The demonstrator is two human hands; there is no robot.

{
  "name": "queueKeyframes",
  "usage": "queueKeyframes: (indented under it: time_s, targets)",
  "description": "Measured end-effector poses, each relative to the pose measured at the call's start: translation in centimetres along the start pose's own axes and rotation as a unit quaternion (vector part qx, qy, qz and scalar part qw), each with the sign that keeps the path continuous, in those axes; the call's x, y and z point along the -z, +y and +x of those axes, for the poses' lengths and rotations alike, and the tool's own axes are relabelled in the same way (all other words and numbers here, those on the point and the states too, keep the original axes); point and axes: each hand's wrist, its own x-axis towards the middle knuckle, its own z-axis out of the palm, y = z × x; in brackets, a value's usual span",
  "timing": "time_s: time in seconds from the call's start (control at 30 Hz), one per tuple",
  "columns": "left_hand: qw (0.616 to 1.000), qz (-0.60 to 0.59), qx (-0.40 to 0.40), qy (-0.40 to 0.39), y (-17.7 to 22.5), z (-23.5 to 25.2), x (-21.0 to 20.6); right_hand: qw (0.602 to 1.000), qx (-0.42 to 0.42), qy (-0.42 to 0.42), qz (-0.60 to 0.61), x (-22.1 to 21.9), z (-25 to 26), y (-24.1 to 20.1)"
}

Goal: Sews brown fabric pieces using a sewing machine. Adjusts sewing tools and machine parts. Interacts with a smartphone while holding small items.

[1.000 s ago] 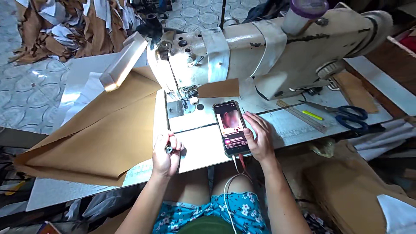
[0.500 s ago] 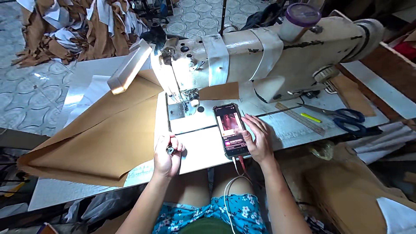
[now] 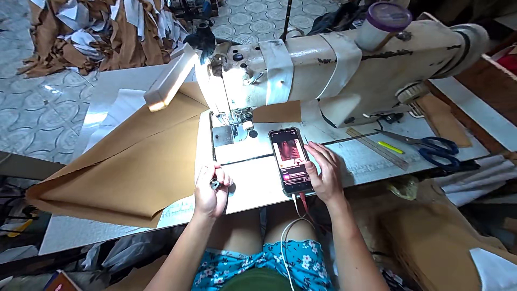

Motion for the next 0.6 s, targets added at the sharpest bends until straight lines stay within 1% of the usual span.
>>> queueKeyframes:
  time_s: [0.6]
  targets:
    - [1.000, -0.007, -0.005, -0.009, -0.18, 0.07, 0.36, 1.000, -0.005, -0.002, -0.011, 0.01, 0.06, -0.29]
